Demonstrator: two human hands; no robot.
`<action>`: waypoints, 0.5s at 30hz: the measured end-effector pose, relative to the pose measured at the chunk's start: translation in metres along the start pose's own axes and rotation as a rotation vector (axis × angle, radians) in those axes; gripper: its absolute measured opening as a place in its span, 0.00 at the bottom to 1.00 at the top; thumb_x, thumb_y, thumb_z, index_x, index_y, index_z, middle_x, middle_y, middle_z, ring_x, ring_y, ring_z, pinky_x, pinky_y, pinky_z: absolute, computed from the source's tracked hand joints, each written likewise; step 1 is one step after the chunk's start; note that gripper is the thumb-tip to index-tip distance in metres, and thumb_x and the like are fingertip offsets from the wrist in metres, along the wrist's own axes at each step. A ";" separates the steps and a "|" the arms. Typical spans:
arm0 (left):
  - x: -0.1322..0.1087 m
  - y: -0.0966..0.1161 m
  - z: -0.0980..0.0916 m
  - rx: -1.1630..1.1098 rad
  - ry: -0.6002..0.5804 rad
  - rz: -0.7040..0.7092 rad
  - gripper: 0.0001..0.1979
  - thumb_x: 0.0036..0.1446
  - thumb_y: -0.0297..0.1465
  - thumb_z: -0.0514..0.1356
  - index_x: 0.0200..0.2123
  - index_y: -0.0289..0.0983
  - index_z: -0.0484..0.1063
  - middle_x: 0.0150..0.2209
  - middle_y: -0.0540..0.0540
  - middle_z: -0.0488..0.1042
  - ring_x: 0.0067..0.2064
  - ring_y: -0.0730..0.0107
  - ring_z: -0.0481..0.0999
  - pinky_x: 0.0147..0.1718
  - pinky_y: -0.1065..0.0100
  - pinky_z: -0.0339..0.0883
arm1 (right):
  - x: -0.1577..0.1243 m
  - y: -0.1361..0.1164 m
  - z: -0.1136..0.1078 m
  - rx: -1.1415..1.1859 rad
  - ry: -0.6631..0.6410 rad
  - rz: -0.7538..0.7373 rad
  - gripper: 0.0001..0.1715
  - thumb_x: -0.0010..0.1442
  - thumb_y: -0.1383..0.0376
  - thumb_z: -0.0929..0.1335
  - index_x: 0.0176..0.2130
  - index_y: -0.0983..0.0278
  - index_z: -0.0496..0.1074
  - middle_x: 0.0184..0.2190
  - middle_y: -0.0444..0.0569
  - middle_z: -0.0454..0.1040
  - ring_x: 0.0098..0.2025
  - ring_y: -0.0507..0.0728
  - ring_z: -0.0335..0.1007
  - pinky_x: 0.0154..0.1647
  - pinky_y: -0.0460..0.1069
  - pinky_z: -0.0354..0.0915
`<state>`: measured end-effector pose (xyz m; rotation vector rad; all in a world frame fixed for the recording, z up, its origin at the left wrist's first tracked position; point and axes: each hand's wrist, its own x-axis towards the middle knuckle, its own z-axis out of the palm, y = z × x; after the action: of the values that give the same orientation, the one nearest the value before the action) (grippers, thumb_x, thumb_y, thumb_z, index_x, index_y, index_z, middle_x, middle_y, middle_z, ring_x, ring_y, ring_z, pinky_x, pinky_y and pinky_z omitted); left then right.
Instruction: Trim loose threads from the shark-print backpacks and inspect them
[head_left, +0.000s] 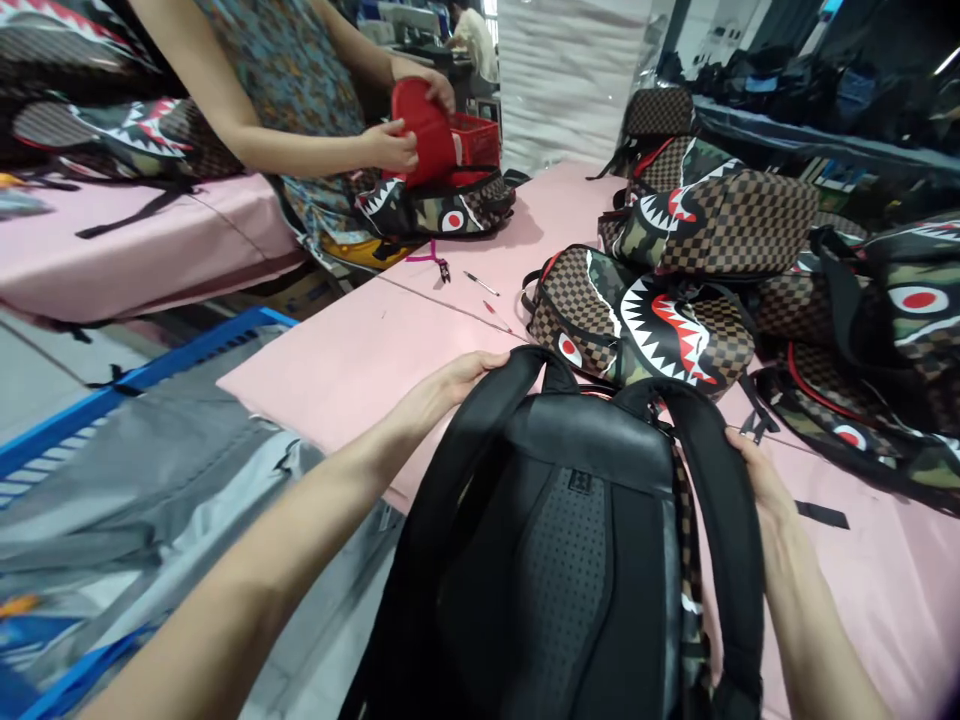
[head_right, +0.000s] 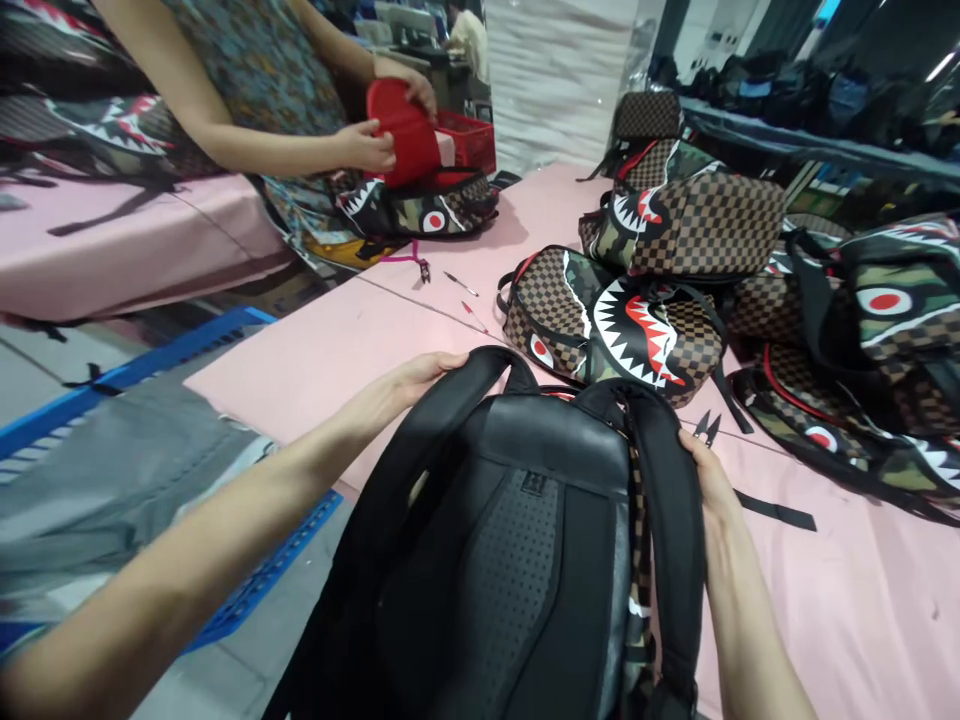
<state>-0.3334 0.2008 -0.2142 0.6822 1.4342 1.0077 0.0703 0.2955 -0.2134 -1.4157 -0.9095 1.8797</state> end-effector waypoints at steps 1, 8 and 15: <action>0.002 -0.001 0.000 -0.079 -0.053 -0.050 0.12 0.46 0.38 0.61 0.28 0.35 0.74 0.29 0.40 0.77 0.33 0.58 0.76 0.36 0.56 0.70 | 0.000 0.001 0.001 -0.005 -0.008 0.019 0.14 0.52 0.62 0.65 0.37 0.67 0.74 0.24 0.52 0.78 0.28 0.60 0.76 0.30 0.52 0.73; 0.006 0.009 -0.006 -0.018 -0.081 0.010 0.10 0.46 0.34 0.61 0.29 0.32 0.75 0.25 0.42 0.77 0.25 0.66 0.73 0.29 0.65 0.68 | 0.001 0.003 0.003 -0.011 0.050 -0.031 0.12 0.52 0.64 0.66 0.36 0.67 0.75 0.24 0.51 0.78 0.31 0.60 0.77 0.32 0.52 0.73; 0.006 0.020 0.002 0.238 0.085 0.104 0.15 0.47 0.33 0.58 0.36 0.29 0.75 0.24 0.44 0.75 0.25 0.66 0.72 0.26 0.68 0.64 | -0.004 0.005 0.003 0.050 0.081 0.062 0.10 0.52 0.63 0.65 0.32 0.66 0.74 0.24 0.51 0.78 0.29 0.60 0.76 0.31 0.52 0.74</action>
<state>-0.3357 0.2151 -0.1989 0.9037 1.6224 0.9642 0.0677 0.2886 -0.2149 -1.4940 -0.7824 1.8622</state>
